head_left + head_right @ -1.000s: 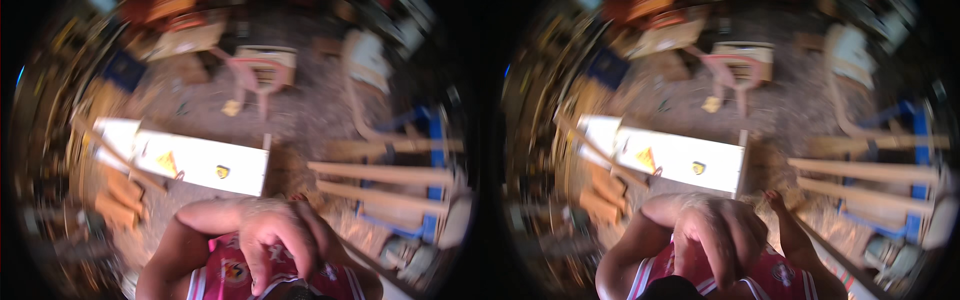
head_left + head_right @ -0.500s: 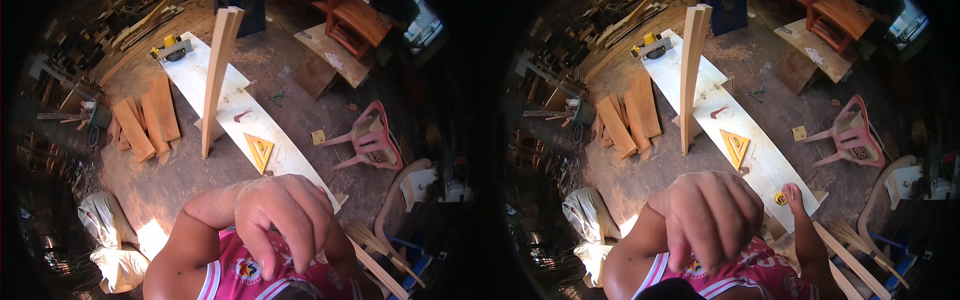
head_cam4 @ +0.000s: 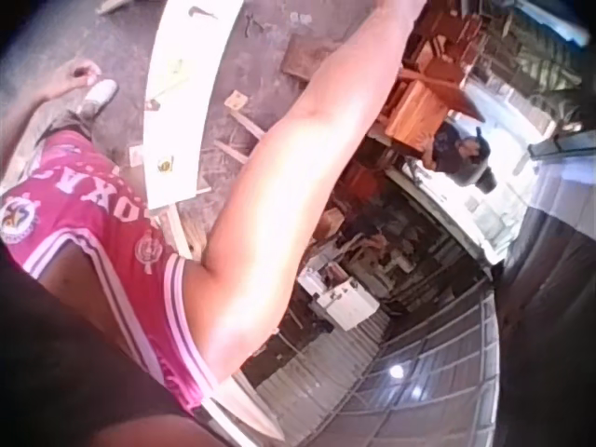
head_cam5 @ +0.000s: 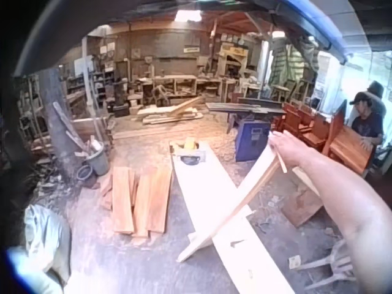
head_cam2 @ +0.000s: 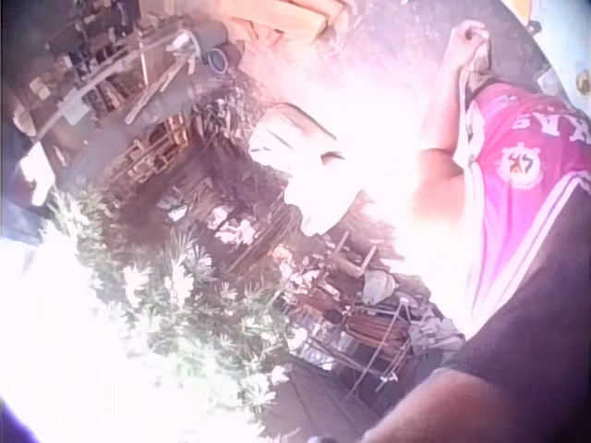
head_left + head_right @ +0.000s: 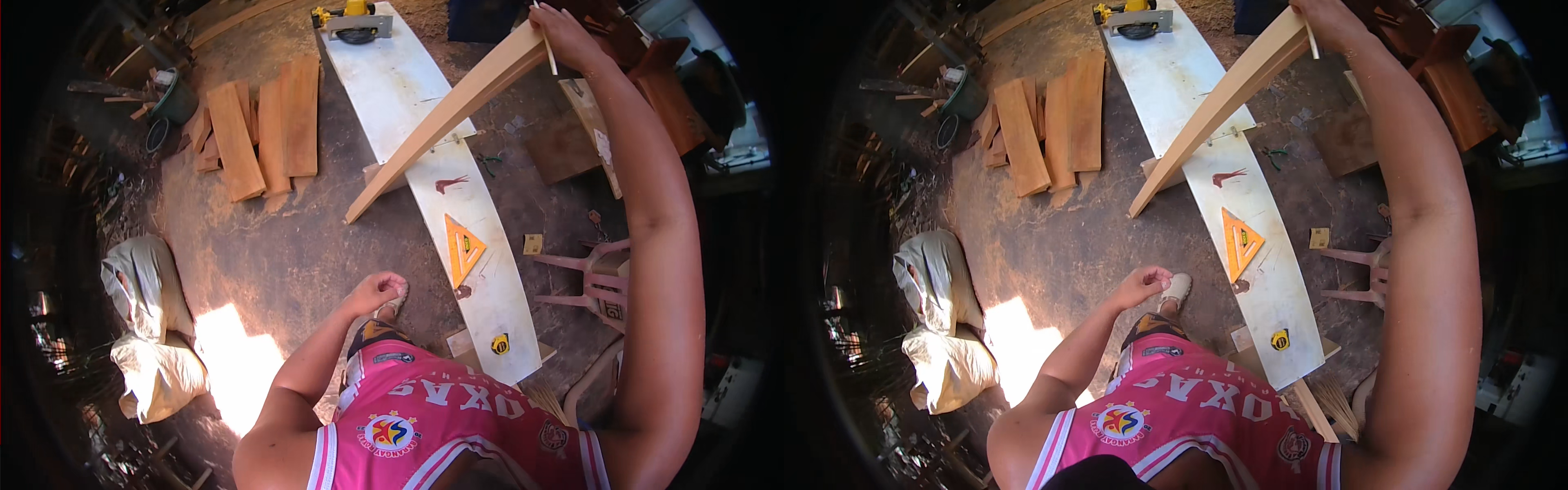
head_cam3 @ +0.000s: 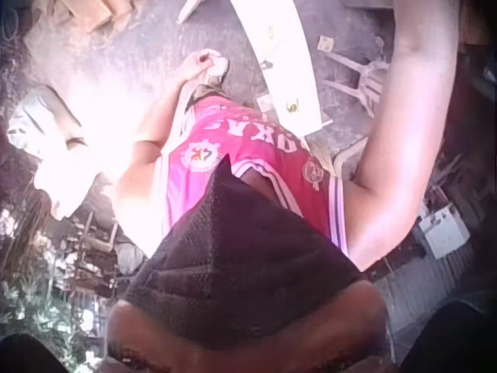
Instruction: The person picks up a wooden board, measures it with a tape measure, marks a point with a pencil, and uses a speed square to draw a straight line across the board before placing it back onto a stack.
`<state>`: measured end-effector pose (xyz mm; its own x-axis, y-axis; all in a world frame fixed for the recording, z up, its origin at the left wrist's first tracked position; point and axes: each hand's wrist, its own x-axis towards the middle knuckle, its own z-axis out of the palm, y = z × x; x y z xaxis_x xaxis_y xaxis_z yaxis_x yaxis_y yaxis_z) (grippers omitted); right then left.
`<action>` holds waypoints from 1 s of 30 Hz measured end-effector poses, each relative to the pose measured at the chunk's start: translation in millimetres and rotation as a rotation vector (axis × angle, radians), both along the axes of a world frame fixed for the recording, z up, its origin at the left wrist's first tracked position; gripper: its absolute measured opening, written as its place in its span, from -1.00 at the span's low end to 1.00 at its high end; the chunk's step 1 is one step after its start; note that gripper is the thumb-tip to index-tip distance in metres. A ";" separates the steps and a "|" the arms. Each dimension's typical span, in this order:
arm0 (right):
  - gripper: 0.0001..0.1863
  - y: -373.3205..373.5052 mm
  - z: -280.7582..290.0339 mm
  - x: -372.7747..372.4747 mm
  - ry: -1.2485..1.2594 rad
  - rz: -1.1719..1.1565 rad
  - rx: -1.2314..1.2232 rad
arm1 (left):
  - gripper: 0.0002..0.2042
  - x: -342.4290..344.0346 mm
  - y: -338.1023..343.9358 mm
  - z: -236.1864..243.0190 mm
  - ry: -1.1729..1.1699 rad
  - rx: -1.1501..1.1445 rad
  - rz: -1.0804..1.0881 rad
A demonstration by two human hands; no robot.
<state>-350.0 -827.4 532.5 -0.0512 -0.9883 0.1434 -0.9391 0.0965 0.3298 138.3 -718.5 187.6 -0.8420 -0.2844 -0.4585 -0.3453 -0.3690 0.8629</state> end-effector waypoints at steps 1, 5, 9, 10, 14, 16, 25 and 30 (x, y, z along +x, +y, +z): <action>-0.79 -8.0 2.2 -0.7 -0.347 -0.192 0.021 | -0.70 6.2 1.7 -10.4 -0.012 0.026 0.019; -0.85 -14.8 12.4 13.6 -0.371 -0.128 -0.013 | -0.67 13.5 -5.0 -39.2 -0.047 0.069 0.101; -0.45 26.1 28.6 62.5 -0.427 0.144 0.206 | -0.55 2.5 -11.3 -73.7 -0.065 0.176 0.234; -0.44 47.6 29.9 108.9 -0.512 0.266 0.193 | -0.55 -4.0 -13.1 -81.3 -0.074 0.186 0.245; -0.52 161.5 30.6 202.2 -0.619 0.367 0.207 | -0.40 -68.7 -21.2 -105.6 0.170 0.965 0.834; -0.67 220.6 21.1 219.7 -0.660 0.366 0.241 | -0.36 -99.6 -15.1 -116.8 0.220 1.152 0.998; -0.45 524.6 -47.0 194.4 -1.020 -0.244 -0.236 | -0.59 -119.1 107.3 -84.9 -0.007 1.000 1.009; -0.53 703.0 -91.6 198.9 -1.273 -0.807 -0.577 | -0.67 -80.6 185.4 -6.8 0.061 0.915 0.735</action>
<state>-151.1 -124.4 440.9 -0.8752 -0.4782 -0.0722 -0.2066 0.5047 -0.8382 57.7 -533.1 180.8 -0.6402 -0.2967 -0.7086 0.2422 -0.9533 0.1804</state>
